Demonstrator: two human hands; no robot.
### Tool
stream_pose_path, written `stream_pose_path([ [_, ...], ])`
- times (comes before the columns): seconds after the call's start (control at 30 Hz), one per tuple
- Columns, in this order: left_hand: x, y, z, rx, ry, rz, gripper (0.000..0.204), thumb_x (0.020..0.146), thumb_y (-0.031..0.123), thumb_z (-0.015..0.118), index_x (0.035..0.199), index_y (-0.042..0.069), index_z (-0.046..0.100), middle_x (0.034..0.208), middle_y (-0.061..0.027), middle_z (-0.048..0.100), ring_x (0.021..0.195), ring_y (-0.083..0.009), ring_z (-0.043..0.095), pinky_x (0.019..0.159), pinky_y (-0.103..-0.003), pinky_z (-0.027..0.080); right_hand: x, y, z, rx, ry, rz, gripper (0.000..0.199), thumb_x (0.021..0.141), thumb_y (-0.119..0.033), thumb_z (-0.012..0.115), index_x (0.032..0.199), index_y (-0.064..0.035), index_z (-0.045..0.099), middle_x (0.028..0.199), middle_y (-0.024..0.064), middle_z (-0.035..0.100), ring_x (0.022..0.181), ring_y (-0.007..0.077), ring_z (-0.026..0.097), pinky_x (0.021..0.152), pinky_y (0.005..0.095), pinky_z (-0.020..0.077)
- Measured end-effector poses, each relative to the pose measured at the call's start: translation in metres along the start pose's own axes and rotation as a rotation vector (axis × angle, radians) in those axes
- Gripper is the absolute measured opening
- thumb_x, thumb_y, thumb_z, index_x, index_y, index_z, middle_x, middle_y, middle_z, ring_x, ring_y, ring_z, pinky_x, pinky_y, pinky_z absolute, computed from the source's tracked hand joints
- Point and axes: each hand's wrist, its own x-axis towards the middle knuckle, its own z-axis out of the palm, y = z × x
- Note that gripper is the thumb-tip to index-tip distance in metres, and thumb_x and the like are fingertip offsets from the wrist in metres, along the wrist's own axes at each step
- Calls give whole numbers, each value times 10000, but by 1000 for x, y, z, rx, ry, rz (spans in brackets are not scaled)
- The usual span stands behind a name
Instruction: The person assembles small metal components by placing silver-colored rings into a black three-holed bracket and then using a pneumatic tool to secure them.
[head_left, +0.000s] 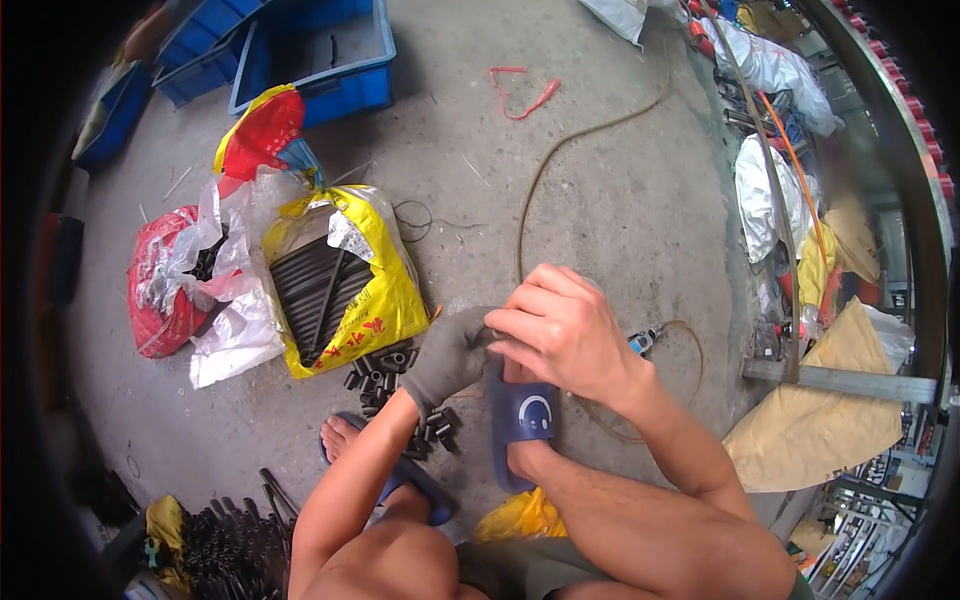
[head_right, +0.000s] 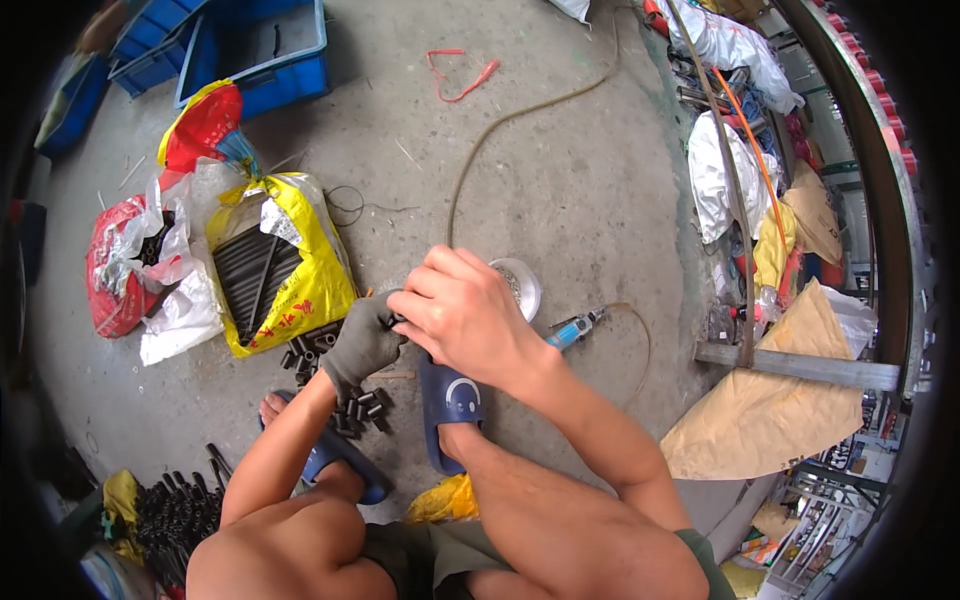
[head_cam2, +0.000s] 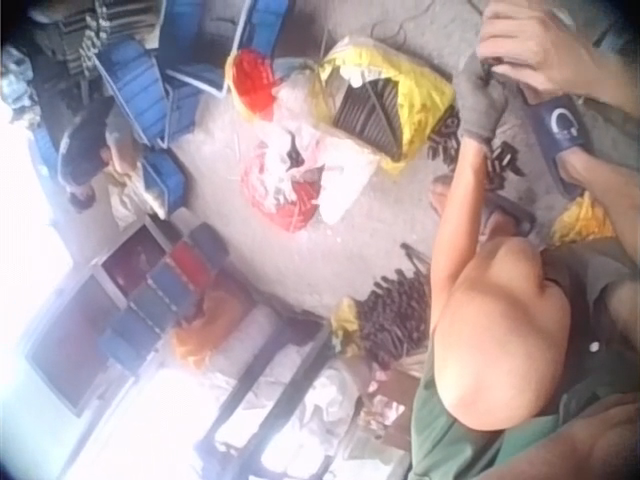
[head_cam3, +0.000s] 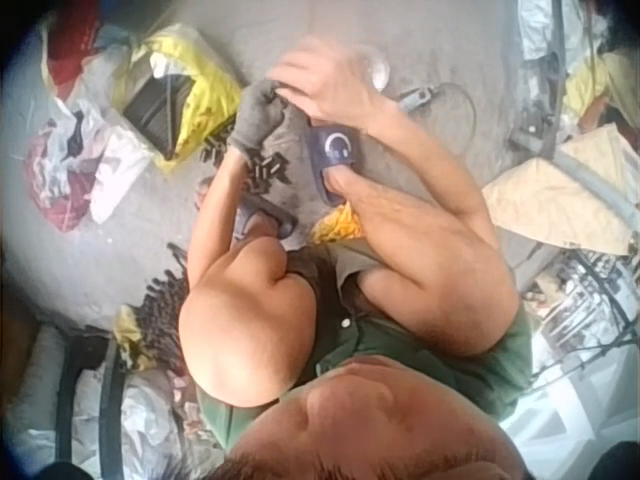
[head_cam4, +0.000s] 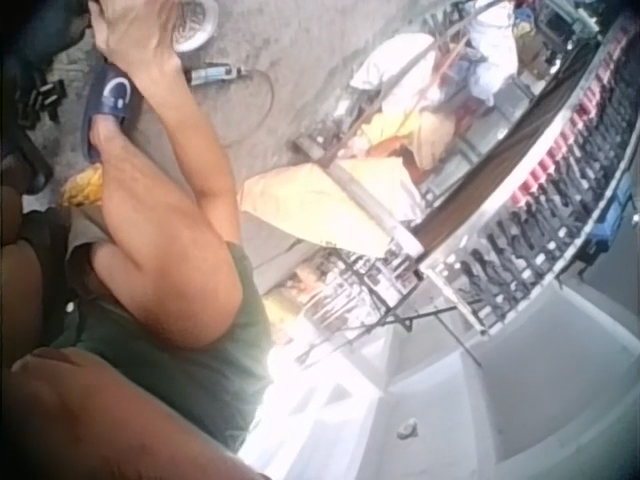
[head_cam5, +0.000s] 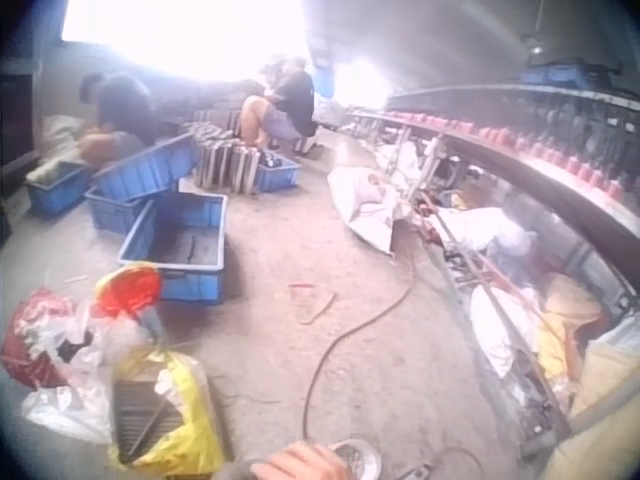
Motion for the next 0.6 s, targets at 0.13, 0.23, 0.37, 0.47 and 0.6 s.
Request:
stream_pose_path([
  [0.13, -1, 1, -1, -6, 52, 13, 387, 831, -23, 701, 1214, 28, 703, 990, -157, 755, 888, -205, 729, 806, -348, 579, 0, 0, -2, 33, -1, 14, 241, 740, -144, 832, 951, -115, 720, 887, 17, 664, 930, 230, 621, 808, 374, 504],
  [0.23, 2, -2, 1, -9, 85, 69, 362, 843, -3, 699, 1204, 19, 700, 968, -164, 748, 879, -202, 724, 808, -350, 577, -1, -3, 0, -44, 11, 31, 222, 764, -169, 820, 953, -121, 714, 907, 13, 672, 949, 230, 624, 824, 372, 506],
  [0.37, 4, -9, 0, -63, 107, 37, 272, 866, 60, 716, 1131, 5, 689, 933, -146, 732, 892, -155, 691, 802, -343, 561, -10, 8, 39, -35, 86, 58, 290, 853, -175, 759, 1114, -102, 656, 1060, 50, 651, 1029, 270, 596, 894, 409, 496],
  [0.47, 6, 0, -1, -118, 137, 105, 339, 876, 93, 715, 1196, 0, 655, 1041, -163, 724, 1003, -174, 681, 887, -360, 550, -13, 7, 60, -2, 153, 65, 373, 832, -134, 777, 1162, -79, 610, 1217, 83, 609, 1104, 317, 571, 902, 417, 495],
  [0.6, 0, 38, -10, -366, 322, 121, 900, 844, 96, 762, 1619, -16, 318, 1365, -119, 630, 1252, -229, 610, 1088, -375, 486, -2, -4, 61, 182, 85, 95, 339, 887, -110, 719, 1185, -36, 576, 1291, 144, 552, 1196, 366, 523, 1018, 459, 464],
])
